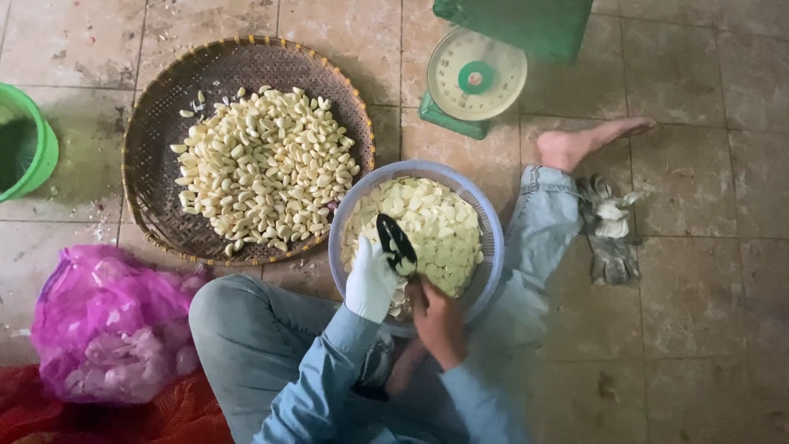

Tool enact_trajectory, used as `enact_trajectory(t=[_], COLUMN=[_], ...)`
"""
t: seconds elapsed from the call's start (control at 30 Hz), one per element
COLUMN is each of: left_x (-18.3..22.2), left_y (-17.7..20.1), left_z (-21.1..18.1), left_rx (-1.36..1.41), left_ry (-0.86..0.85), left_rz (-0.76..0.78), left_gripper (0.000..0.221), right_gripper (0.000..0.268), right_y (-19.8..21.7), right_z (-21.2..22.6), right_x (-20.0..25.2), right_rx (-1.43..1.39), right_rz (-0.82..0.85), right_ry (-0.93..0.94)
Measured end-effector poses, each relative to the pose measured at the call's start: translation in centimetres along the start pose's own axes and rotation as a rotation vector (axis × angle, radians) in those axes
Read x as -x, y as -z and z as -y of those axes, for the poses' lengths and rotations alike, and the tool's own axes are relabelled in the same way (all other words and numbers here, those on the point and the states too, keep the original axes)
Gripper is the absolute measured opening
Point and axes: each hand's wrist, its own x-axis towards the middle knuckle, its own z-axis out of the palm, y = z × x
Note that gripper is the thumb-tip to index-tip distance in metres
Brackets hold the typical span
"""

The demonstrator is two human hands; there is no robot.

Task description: Slicing garlic cloves into a bowl using a hand-held slicer while sitting on the floor.

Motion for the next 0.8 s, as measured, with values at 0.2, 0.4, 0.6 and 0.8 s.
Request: enact_trajectory(t=[0.2, 0.4, 0.6, 0.8], left_x=[0.5, 1.1, 0.4, 0.1], left_y=[0.4, -1.6, -2.0, 0.3], left_z=[0.3, -0.3, -0.5, -0.5], left_rx=[-0.125, -0.205, -0.241, -0.031], left_ry=[0.018, 0.074, 0.094, 0.101], left_rz=[-0.044, -0.090, -0.353, -0.211], left_gripper=[0.062, 0.076, 0.071, 0.065], right_gripper=[0.036, 0.037, 0.036, 0.034], right_y=[-0.6, 0.4, 1.0, 0.7], right_z=[-2.0, -2.8, -1.2, -1.5], right_x=[-2.9, -0.9, 1.9, 0.2], right_rx=[0.132, 0.000, 0.105, 0.210], right_rz=[-0.061, -0.113, -0.039, -0.011], right_ry=[0.024, -0.069, 0.062, 0.109])
